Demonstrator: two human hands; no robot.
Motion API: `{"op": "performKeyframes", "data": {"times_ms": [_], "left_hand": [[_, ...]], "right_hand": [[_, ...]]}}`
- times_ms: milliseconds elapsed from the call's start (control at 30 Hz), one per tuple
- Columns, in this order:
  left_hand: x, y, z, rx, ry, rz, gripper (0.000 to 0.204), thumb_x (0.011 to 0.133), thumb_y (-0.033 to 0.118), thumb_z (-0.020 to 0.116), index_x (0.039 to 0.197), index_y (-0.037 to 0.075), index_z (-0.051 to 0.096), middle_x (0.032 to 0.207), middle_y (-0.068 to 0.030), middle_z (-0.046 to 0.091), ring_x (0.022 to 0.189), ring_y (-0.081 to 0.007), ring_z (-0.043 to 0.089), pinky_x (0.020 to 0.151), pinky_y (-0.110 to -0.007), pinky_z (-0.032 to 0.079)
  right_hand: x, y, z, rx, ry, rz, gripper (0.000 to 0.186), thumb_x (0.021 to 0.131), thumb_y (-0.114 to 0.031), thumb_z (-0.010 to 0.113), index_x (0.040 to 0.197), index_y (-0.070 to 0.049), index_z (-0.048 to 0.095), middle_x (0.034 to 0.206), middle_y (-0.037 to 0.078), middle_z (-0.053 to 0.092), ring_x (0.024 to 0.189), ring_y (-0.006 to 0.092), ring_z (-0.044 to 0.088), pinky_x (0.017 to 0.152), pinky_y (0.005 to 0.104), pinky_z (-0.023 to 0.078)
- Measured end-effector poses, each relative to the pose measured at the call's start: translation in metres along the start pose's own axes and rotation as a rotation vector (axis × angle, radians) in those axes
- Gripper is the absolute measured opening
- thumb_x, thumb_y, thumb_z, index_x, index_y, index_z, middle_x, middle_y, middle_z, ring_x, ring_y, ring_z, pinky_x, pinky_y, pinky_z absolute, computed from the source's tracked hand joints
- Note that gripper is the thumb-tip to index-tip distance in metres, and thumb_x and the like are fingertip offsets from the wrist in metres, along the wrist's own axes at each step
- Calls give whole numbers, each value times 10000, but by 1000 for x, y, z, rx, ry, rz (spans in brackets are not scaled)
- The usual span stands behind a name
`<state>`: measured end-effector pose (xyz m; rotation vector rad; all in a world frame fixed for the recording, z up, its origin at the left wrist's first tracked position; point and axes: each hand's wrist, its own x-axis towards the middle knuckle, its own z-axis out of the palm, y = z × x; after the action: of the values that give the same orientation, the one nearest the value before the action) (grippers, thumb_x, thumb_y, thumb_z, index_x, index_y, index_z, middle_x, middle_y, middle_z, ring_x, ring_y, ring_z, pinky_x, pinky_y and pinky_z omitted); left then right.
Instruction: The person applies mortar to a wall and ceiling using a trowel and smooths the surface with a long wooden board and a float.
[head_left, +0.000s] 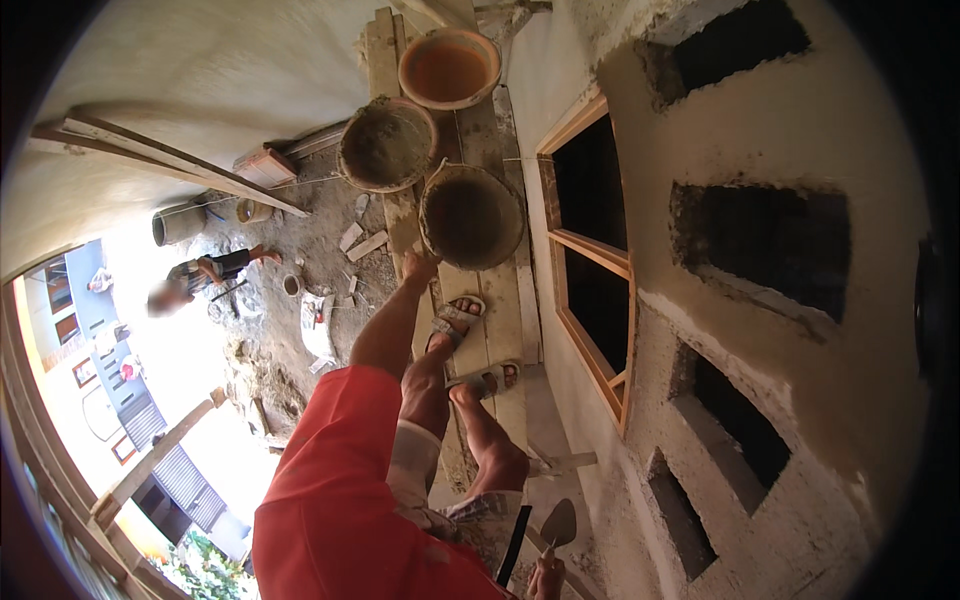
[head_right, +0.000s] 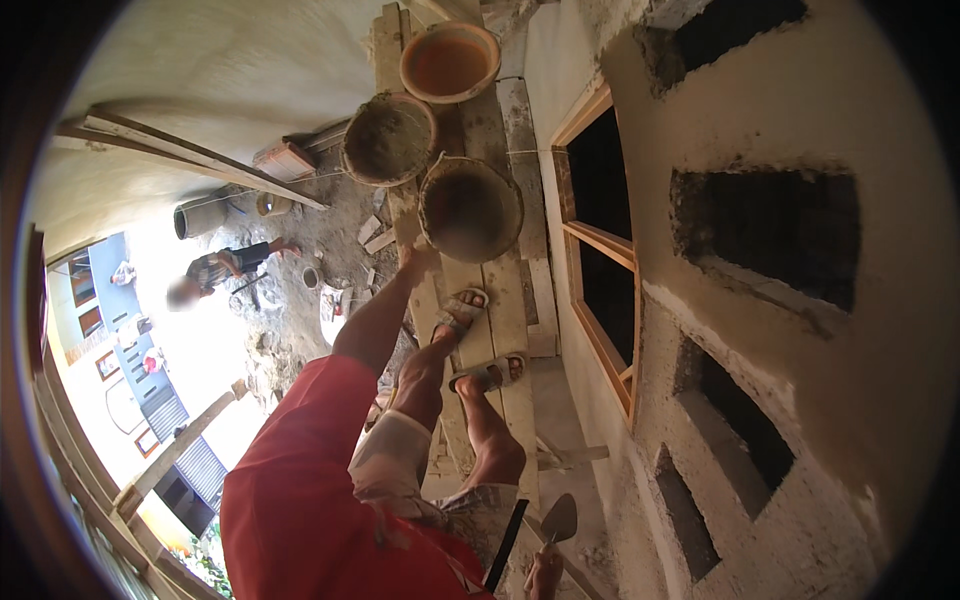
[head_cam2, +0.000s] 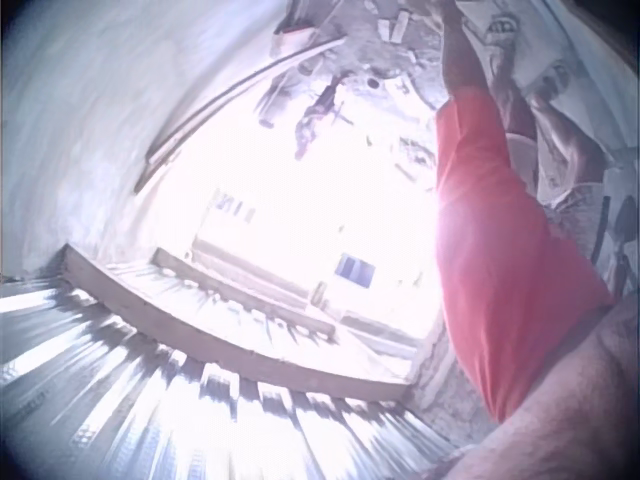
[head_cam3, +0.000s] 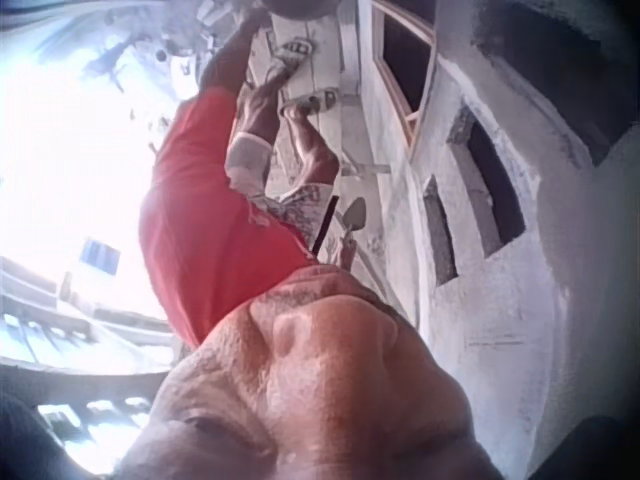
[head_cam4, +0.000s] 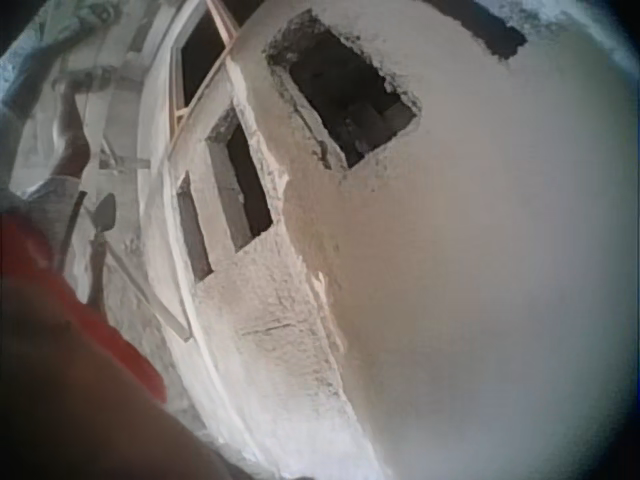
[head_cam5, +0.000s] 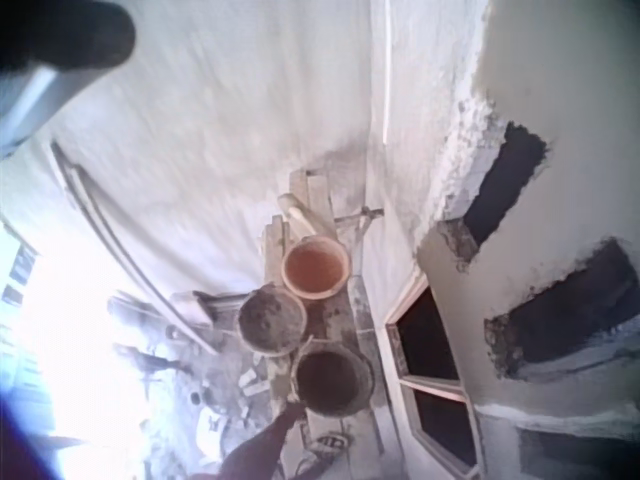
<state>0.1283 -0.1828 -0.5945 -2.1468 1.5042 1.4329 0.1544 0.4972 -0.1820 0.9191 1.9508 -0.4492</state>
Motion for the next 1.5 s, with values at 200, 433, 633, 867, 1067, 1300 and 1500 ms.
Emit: {"op": "performKeyframes", "data": {"times_ms": [200, 433, 633, 867, 1067, 1300, 1500], "left_hand": [[51, 46, 52, -400, -191, 6, 608, 729, 301, 773, 1180, -51, 568, 1049, -218, 657, 905, -294, 667, 714, -371, 550], [-26, 90, 79, -108, 4, -81, 413, 745, 197, 689, 1075, -42, 620, 988, -236, 678, 906, -330, 675, 741, -412, 552], [-185, 94, 12, 123, 20, 321, 428, 720, 209, 638, 1070, -38, 629, 950, -280, 663, 980, -407, 639, 800, -486, 511], [-362, 133, -73, 193, -199, 666, 425, 709, 148, 595, 1119, 47, 643, 971, -264, 667, 976, -435, 627, 859, -485, 480], [-486, 189, -112, 174, -217, 817, 409, 720, 142, 585, 1109, 29, 642, 966, -263, 667, 988, -418, 632, 849, -475, 478], [-551, 219, -126, 224, -179, 900, 422, 719, 187, 596, 1111, 37, 647, 957, -265, 667, 973, -427, 633, 829, -479, 485], [-613, 251, -145, 117, -262, 898, 451, 712, 184, 598, 1140, 45, 638, 937, -269, 667, 957, -437, 627, 819, -488, 483]], "right_hand": [[32, 42, 22, -312, -3, -79, 470, 913, -290, 631, 1302, -92, 455, 950, 113, 584, 721, 169, 556, 611, 321, 470], [45, 1, 21, -608, 72, -417, 433, 912, -316, 623, 1239, -57, 503, 990, 162, 628, 821, 238, 608, 703, 368, 496], [-21, -223, 10, -717, 102, -876, 381, 893, -289, 612, 1163, -24, 562, 947, 199, 641, 853, 324, 640, 736, 428, 504], [-150, -392, -12, -1025, 457, -1415, 275, 907, -183, 583, 1177, -133, 589, 962, 159, 628, 870, 337, 660, 749, 425, 551], [-200, -390, -31, -1204, 500, -1394, 158, 886, -137, 587, 1039, -104, 610, 905, 154, 633, 856, 318, 674, 696, 423, 560], [-277, -359, -117, -890, 108, -1390, 322, 810, -226, 641, 1103, -92, 638, 849, 205, 678, 840, 367, 670, 735, 467, 533], [-246, -370, -137, -917, 214, -1297, 235, 845, -218, 588, 1004, -58, 655, 913, 205, 677, 878, 369, 671, 758, 468, 545]]}}
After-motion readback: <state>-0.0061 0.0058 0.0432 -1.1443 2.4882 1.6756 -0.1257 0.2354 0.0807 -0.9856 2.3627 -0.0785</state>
